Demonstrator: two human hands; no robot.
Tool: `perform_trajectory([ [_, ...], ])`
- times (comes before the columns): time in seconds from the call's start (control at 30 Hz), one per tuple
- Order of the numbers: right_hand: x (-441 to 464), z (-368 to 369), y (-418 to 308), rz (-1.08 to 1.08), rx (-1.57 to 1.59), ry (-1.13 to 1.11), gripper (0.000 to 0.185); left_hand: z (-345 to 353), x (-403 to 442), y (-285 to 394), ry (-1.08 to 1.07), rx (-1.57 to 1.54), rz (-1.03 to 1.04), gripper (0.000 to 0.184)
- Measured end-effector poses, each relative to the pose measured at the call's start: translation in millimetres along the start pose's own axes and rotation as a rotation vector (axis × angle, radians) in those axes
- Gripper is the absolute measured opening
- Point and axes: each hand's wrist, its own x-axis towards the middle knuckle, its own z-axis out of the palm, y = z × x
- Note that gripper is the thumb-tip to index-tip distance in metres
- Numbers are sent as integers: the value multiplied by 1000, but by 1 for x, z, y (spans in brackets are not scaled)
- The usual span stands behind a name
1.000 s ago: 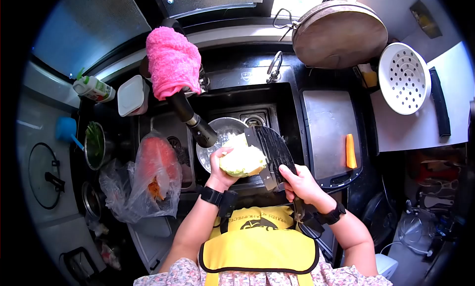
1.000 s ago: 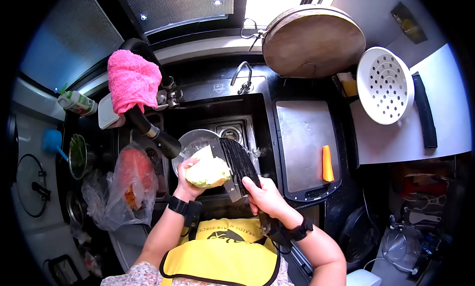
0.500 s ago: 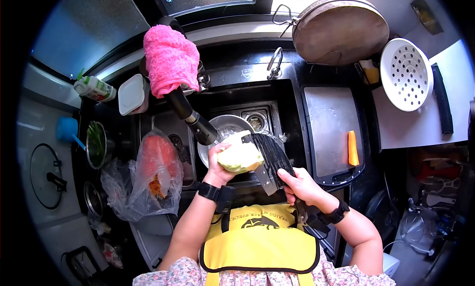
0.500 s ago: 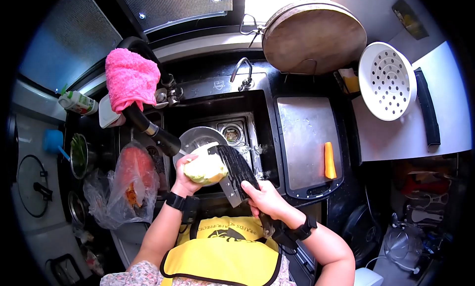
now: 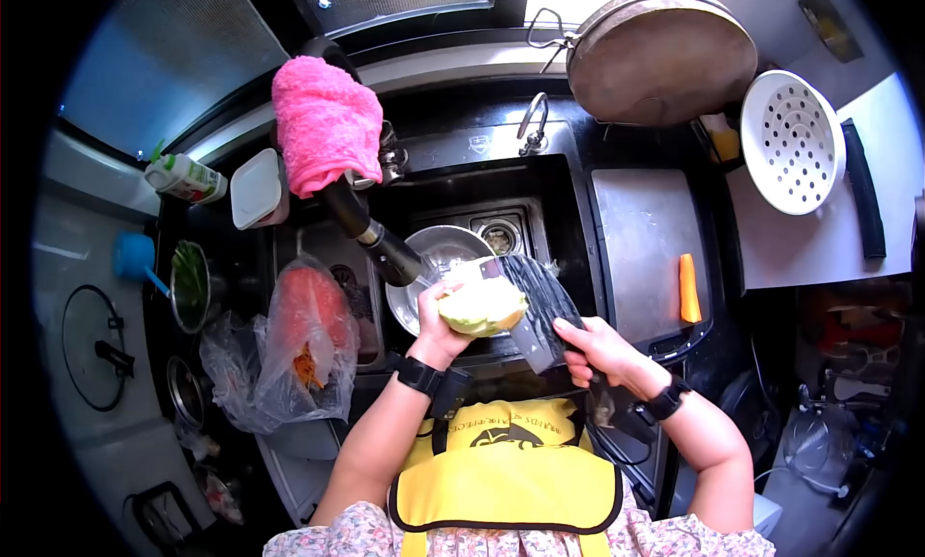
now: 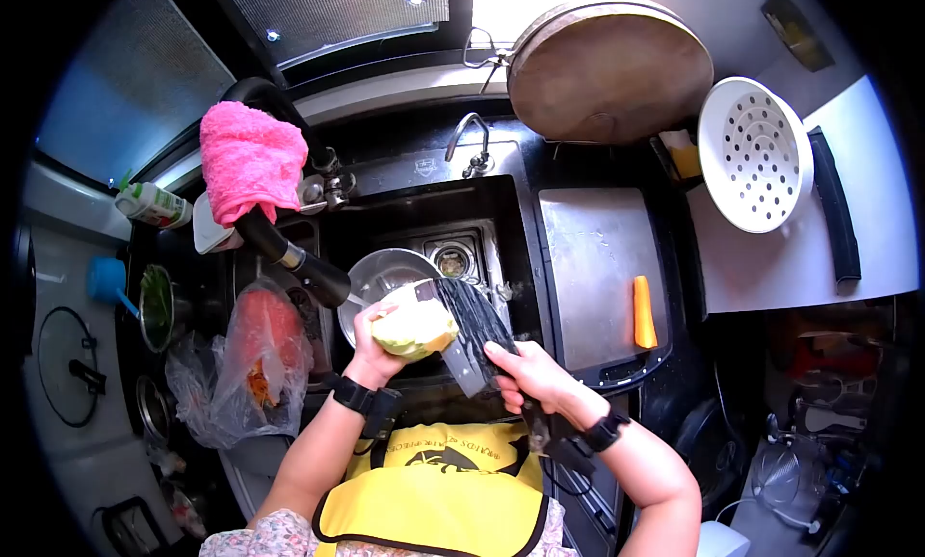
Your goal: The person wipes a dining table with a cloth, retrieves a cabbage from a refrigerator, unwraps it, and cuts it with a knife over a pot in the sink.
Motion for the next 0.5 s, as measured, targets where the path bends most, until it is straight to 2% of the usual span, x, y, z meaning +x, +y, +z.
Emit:
perform_trajectory([
  [0.1,21,5,10,-10,222,-24,29,10,-2,-17,32,19,50,27],
  [0.23,4,3,10,60,180,-91,26,-15,3,-5,-16,7,-48,33],
  [0.3,4,-2,15,61,241,-104,25,0,-5,1,6,144,91,36],
  [0.4,10,-11,17,-2,384,-126,25,-9,-5,13,24,207,142,45],
  [0.5,12,-21,9,-30,451,56,25,-19,-10,24,11,191,116,56],
])
